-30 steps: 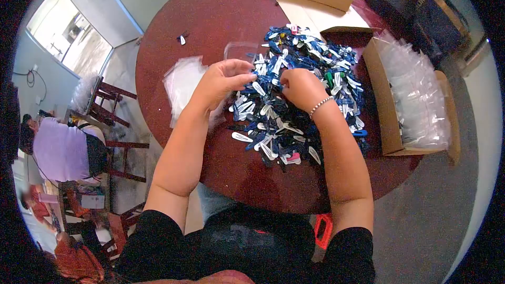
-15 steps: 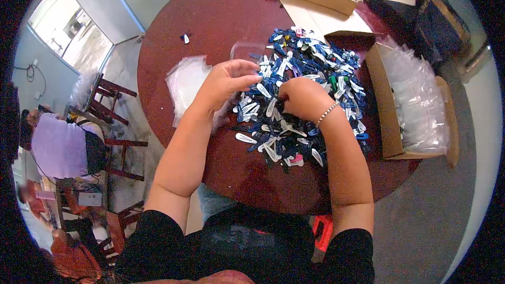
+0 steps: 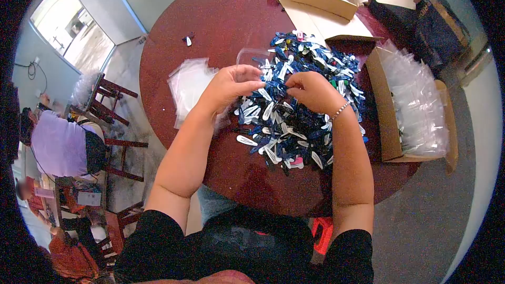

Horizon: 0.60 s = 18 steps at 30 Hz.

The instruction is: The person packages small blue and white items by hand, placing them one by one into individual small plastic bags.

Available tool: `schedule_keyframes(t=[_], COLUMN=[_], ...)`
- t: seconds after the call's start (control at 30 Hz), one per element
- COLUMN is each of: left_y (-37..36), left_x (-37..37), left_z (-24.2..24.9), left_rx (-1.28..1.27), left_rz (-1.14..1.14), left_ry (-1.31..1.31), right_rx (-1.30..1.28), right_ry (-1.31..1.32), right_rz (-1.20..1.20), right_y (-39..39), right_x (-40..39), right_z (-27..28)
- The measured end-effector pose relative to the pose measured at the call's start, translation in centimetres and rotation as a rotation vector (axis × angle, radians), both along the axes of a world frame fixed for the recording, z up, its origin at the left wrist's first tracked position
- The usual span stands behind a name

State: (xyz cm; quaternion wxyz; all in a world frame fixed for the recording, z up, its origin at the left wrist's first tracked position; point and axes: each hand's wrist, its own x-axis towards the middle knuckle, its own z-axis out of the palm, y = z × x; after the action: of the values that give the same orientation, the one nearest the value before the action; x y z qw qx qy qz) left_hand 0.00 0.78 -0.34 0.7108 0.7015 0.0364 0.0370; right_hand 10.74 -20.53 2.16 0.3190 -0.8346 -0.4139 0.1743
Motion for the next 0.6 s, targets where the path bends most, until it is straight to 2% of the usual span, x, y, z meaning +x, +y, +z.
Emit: schedule_keyframes(t=[0.1,0.17,0.2,0.27,0.3,0.33,0.4,0.53,0.6], left_y=[0.0,0.0,-0.1,-0.2,-0.4,-0.6,-0.9,-1.1,-1.3], left_x=[0.0,0.1,0.2,0.3,0.2,0.1,0.0,0.2,0.2], left_z=[0.1,-0.1,-0.3,-0.7,-0.5,-0.3,-0.2,-0.8,-0.8], left_rx=[-0.004,-0.007,-0.027,-0.047,-0.039,-0.032,-0.006,0.106,0.057], left_rz=[-0.017,-0.026,-0.039,-0.055,-0.074,-0.092,-0.125,-0.205,-0.223], left_ry=[0.009,0.009,0.001,-0.004,-0.008,-0.013,-0.023,-0.078,-0.051], right_rx=[0.051,0.281,0.28,0.467,0.463,0.463,0.451,0.339,0.486], right_ry=[0.095,0.156,0.157,-0.199,-0.362,-0.361,-0.587,-0.608,-0.625], right_rz=[-0.052,-0.111,-0.112,-0.023,0.018,0.015,0.022,0.085,0.054], right_y=[0.2,0.6,0.8,1.1,1.3,1.4,1.6,1.6,2.0], right_x=[-1.1,-2.4,-2.7,-3.1,-3.0,-3.2,-3.7,-4.1,-4.4], right_z=[1.4,2.6,2.6,2.4,2.4,2.5,2.8,2.7,2.4])
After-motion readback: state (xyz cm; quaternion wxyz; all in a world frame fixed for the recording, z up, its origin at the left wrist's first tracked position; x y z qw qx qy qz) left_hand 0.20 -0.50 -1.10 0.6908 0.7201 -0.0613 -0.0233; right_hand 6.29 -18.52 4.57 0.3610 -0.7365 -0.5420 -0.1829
